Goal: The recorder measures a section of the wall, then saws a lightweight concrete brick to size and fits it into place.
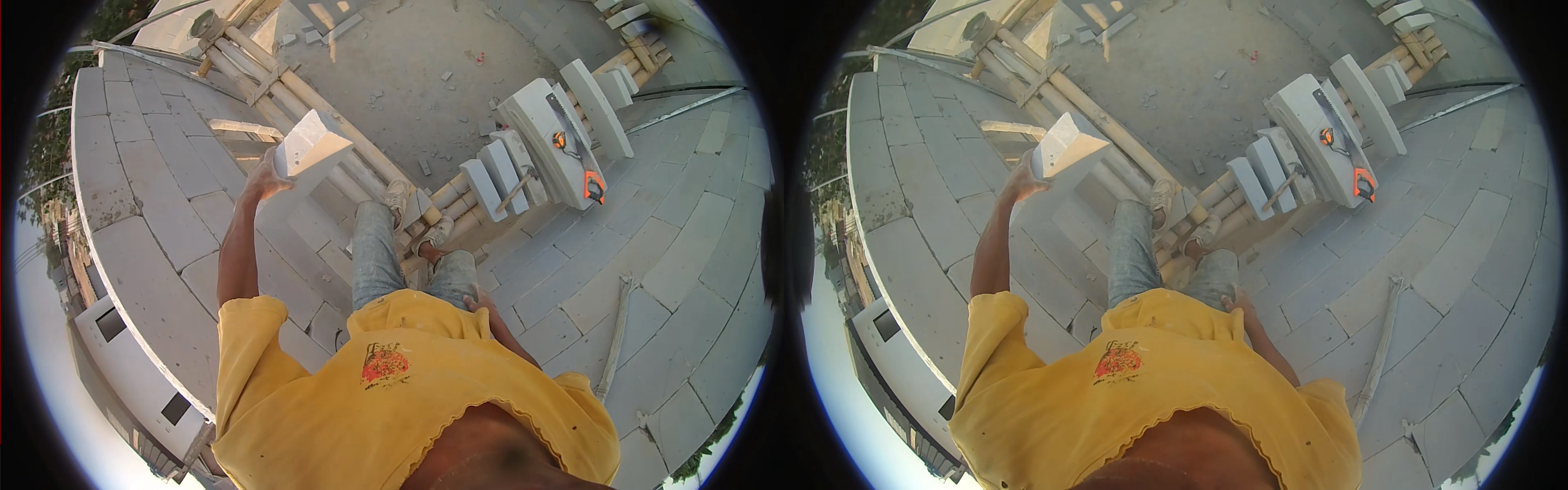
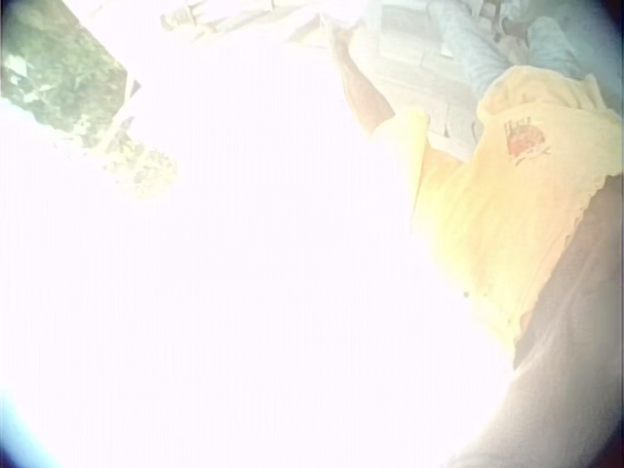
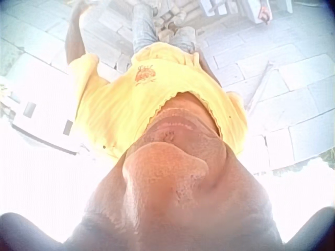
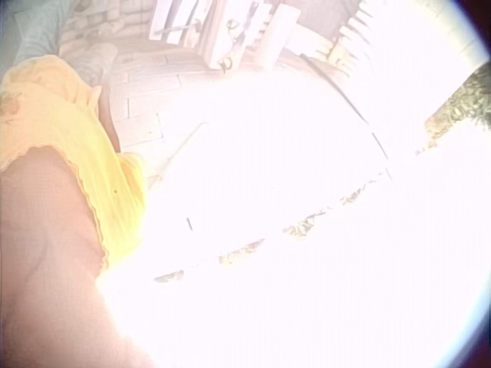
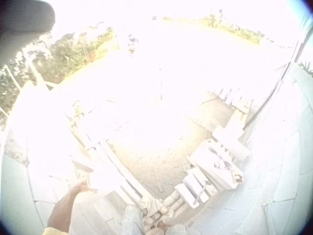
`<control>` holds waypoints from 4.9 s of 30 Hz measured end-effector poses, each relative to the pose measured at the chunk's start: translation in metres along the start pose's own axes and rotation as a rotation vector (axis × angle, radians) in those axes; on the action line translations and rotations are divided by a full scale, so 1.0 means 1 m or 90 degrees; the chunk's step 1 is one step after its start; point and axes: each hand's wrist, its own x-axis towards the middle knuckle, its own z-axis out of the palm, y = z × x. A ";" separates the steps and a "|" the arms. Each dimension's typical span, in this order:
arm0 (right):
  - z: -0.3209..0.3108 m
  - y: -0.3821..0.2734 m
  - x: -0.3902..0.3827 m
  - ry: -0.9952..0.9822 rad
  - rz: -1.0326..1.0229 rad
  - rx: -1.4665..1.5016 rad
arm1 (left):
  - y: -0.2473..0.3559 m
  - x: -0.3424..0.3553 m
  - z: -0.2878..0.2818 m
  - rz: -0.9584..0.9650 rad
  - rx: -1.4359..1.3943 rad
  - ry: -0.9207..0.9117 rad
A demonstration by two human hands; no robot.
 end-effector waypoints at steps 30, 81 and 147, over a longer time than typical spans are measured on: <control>-0.400 0.226 0.364 0.695 0.342 -0.235 | -0.134 0.263 0.311 0.023 -0.074 0.039; -0.029 -0.204 0.306 0.464 -0.734 0.030 | -0.143 0.292 0.301 -0.209 0.087 0.097; 0.026 -0.251 0.345 0.286 -0.667 -0.021 | -0.129 0.347 0.332 0.051 0.180 0.363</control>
